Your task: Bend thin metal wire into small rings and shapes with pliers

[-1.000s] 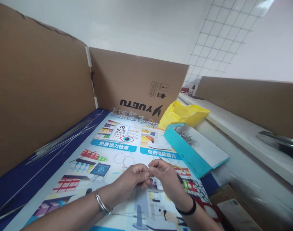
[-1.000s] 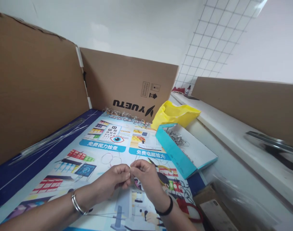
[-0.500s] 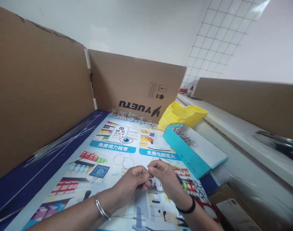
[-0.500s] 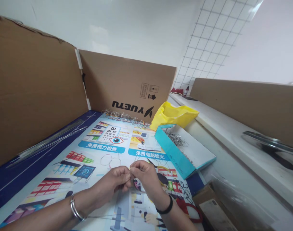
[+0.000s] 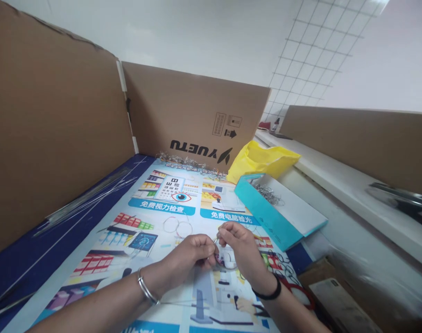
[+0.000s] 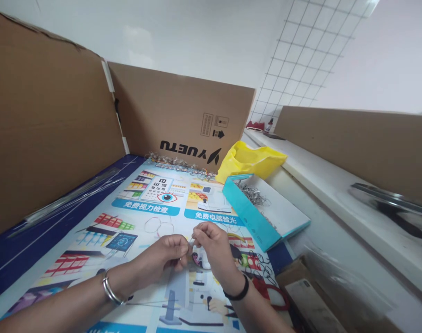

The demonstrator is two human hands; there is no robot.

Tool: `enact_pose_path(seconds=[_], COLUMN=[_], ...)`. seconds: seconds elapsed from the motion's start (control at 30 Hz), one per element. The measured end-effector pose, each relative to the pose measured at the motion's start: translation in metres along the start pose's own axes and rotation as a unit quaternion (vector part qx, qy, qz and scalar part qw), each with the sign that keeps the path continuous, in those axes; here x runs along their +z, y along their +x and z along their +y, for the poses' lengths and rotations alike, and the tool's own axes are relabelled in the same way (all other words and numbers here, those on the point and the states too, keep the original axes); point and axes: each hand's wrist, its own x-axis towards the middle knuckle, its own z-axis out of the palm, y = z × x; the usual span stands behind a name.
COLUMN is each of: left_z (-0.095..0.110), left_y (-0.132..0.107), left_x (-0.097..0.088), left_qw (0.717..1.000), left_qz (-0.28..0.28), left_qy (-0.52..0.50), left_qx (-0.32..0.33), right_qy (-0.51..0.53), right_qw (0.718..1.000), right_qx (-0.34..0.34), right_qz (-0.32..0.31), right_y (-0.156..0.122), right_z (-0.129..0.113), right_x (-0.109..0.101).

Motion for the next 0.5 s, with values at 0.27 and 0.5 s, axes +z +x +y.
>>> enact_pose_path(seconds=[0.27, 0.5], left_z=[0.003, 0.003], left_y=[0.001, 0.005], left_x=[-0.003, -0.011], left_qw=[1.0, 0.996], left_qz=[0.002, -0.024], left_qy=[0.011, -0.06], left_qx=[-0.004, -0.061], right_qy=[-0.004, 0.018], right_qw=[1.0, 0.999], right_qx=[-0.012, 0.024], right_qz=[0.028, -0.011], right_y=[-0.002, 0.003], right_z=[0.004, -0.002], right_x=[0.001, -0.005])
